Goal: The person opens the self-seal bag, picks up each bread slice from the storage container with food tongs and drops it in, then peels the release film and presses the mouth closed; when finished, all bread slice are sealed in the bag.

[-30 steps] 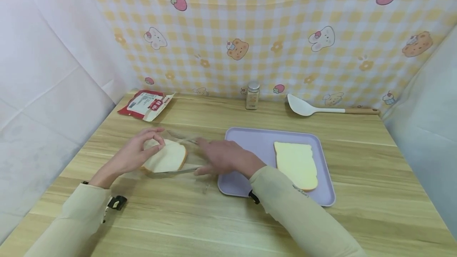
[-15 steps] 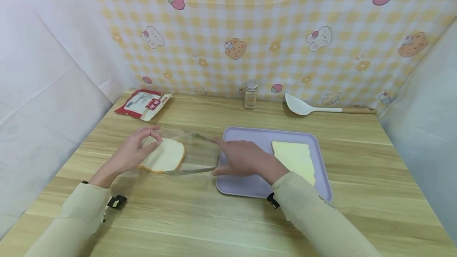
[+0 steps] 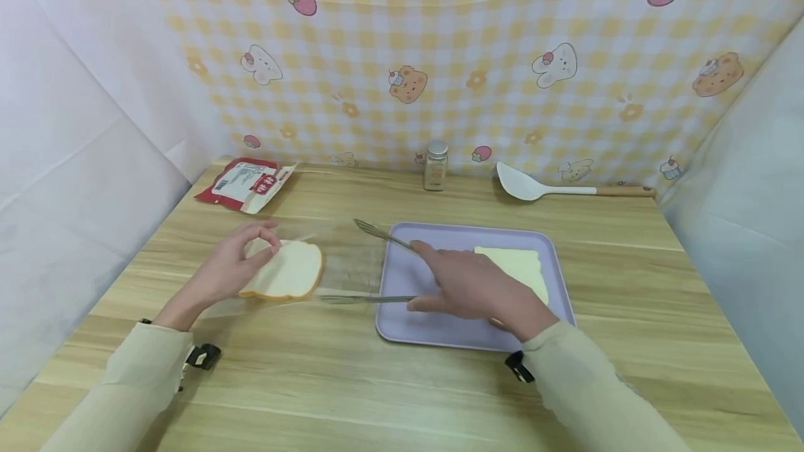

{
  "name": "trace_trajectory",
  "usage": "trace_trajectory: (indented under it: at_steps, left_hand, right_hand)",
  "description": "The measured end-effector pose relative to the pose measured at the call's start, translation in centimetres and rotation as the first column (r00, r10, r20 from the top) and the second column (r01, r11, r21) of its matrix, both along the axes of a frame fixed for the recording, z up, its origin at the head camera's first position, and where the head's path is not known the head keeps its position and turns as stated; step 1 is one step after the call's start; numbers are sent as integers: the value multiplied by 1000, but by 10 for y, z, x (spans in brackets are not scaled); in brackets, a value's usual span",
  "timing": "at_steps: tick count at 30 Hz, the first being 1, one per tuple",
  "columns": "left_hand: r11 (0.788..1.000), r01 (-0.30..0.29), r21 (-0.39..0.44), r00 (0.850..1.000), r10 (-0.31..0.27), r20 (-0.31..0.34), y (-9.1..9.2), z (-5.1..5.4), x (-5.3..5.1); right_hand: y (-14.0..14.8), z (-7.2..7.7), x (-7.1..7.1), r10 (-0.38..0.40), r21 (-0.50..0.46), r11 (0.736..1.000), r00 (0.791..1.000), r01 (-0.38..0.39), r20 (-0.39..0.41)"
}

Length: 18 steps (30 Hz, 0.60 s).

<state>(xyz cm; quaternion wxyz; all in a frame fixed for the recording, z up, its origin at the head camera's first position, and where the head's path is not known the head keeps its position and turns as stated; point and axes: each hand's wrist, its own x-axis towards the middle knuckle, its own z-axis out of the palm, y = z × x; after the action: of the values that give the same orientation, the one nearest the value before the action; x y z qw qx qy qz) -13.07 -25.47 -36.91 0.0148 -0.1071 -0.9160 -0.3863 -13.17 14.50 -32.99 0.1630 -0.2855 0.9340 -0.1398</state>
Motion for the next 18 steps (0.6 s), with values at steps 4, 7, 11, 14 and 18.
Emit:
trace_trajectory:
  at_steps: [4, 7, 11, 14, 18]
  left_hand:
    - [1000, 2, -9, 1000, -2, 14, 1, 0, -2]
    - [1000, 11, -12, 1000, -10, 21, 2, -1, -4]
    - [1000, 27, 2, 999, -27, 17, 1, -2, -5]
    - [999, 32, 11, 999, -32, 7, -1, -2, -4]
    - [999, 32, 12, 999, -33, 12, -2, 0, -4]
  right_hand:
    - [26, 6, 14, -59, -6, 998, 998, 59, -21]
    - [49, 8, 26, -114, -45, 993, 992, 112, -53]
    - [75, 8, 44, -234, -116, 967, 970, 225, -71]
    - [90, 6, 60, -331, -142, 938, 940, 317, -85]
    - [105, -2, 84, -443, -153, 892, 889, 424, -117]
